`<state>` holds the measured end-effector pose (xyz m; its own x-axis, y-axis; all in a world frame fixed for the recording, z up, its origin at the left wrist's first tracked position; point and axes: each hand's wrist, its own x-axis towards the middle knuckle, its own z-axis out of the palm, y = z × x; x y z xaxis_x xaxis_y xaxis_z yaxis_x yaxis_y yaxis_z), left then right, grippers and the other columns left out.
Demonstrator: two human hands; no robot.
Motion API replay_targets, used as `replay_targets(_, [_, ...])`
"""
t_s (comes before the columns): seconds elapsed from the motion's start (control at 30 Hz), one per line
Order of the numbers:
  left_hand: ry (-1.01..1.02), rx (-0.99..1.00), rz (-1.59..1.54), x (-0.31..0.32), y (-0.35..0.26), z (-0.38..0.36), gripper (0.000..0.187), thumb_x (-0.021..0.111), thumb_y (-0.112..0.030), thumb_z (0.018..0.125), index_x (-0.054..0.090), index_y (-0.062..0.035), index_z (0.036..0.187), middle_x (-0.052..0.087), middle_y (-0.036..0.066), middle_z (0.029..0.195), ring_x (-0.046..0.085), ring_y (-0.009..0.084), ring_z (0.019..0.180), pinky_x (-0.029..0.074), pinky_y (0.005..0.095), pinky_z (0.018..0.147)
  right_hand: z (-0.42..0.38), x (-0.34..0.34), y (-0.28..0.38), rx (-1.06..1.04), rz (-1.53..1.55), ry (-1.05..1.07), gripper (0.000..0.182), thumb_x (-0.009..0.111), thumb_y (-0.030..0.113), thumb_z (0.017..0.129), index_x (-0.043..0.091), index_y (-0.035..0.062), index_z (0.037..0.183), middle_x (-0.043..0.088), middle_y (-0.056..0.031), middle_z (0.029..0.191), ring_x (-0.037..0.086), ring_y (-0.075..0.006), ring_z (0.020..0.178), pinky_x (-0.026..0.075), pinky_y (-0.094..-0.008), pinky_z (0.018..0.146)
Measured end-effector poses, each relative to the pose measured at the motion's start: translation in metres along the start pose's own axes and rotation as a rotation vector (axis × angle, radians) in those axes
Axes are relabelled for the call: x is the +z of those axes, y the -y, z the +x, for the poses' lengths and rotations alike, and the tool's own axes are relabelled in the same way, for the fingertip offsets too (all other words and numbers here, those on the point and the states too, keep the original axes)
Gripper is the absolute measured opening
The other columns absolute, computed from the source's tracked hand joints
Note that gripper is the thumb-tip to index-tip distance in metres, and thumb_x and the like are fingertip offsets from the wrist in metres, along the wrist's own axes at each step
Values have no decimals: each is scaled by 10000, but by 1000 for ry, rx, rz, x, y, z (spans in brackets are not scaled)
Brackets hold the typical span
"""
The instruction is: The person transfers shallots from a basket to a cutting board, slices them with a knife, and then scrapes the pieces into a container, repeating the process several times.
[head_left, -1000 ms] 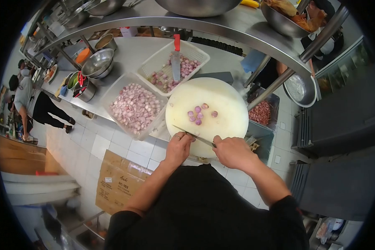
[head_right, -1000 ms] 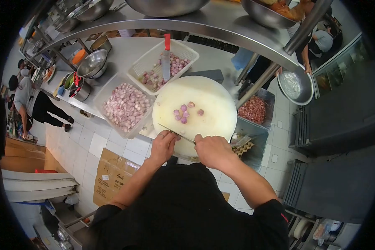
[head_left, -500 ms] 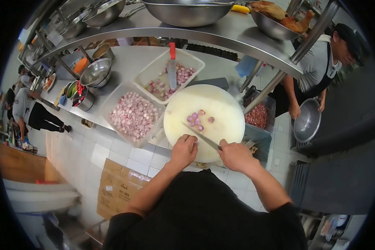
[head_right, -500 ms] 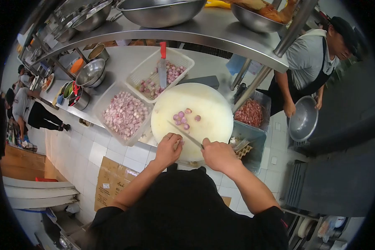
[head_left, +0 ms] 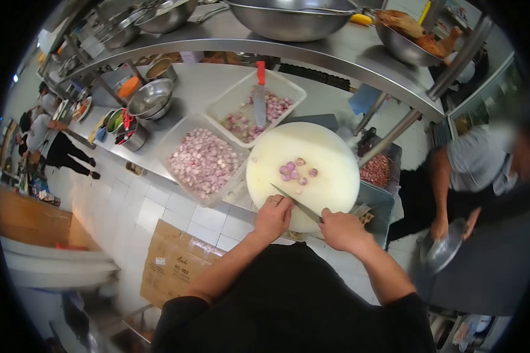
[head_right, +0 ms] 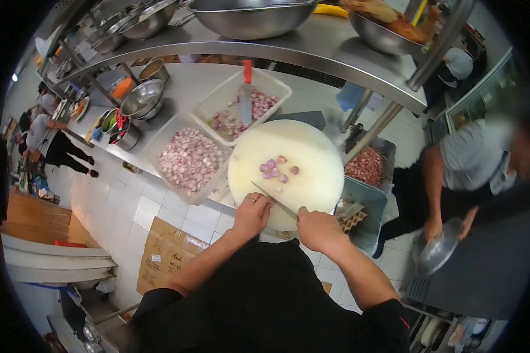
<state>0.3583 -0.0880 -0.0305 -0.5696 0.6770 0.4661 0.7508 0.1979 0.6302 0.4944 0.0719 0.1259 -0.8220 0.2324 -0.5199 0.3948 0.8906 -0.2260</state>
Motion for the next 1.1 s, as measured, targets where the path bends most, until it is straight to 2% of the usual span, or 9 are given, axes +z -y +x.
replay_targets(0.13, [-9,13,-6,-2,0,0,139,706,20,855,662,-54,964,643,134,945,648,362,912,540,463,783,-9,-14,9,5,-49,1,305,540,275,1061,587,-18,1132,749,-260,962,740,-438,933,557,-563,853])
replay_targets(0.27, [-16,30,-12,1,3,-2,152,709,16,861,653,-51,985,640,141,940,648,361,913,538,463,783,7,8,-2,11,-25,23,305,544,275,1057,588,-19,1122,747,-269,956,741,-439,934,560,-569,847])
replay_targets(0.37, [-23,38,-9,1,6,-4,157,710,15,861,649,-51,989,632,131,947,643,352,903,538,453,779,-9,-16,16,20,-55,16,304,550,268,1052,587,-27,1115,745,-276,955,739,-447,934,561,-569,845])
replay_targets(0.47, [-27,54,-4,1,6,-6,152,711,13,863,649,-52,986,628,125,948,640,349,896,539,446,776,10,12,2,-6,-16,-4,297,556,257,1046,588,-30,1113,746,-275,957,739,-452,937,565,-565,844])
replay_targets(0.57, [-26,56,-9,2,8,-6,150,714,10,863,653,-52,986,627,121,948,639,346,895,540,443,776,-7,-14,18,38,-54,22,290,562,250,1042,588,-29,1114,746,-271,952,738,-455,938,566,-565,842])
replay_targets(0.67, [-38,63,-22,3,11,-6,153,717,12,861,660,-52,988,629,119,951,640,343,897,542,440,779,7,6,10,6,-35,0,294,559,256,1044,589,-29,1113,747,-267,951,737,-456,936,566,-567,842])
replay_targets(0.77, [-47,71,-28,1,11,-6,162,721,20,854,665,-54,987,632,117,950,643,340,902,543,439,786,1,-3,12,10,-67,13,300,553,258,1045,586,-31,1118,745,-269,947,735,-461,932,563,-574,842])
replay_targets(1.1, [-40,98,-31,3,13,-6,159,717,12,863,667,-62,994,644,118,965,649,338,923,546,440,799,-4,-6,15,12,2,0,286,545,235,1039,587,-39,1108,745,-280,951,736,-455,924,564,-562,837])
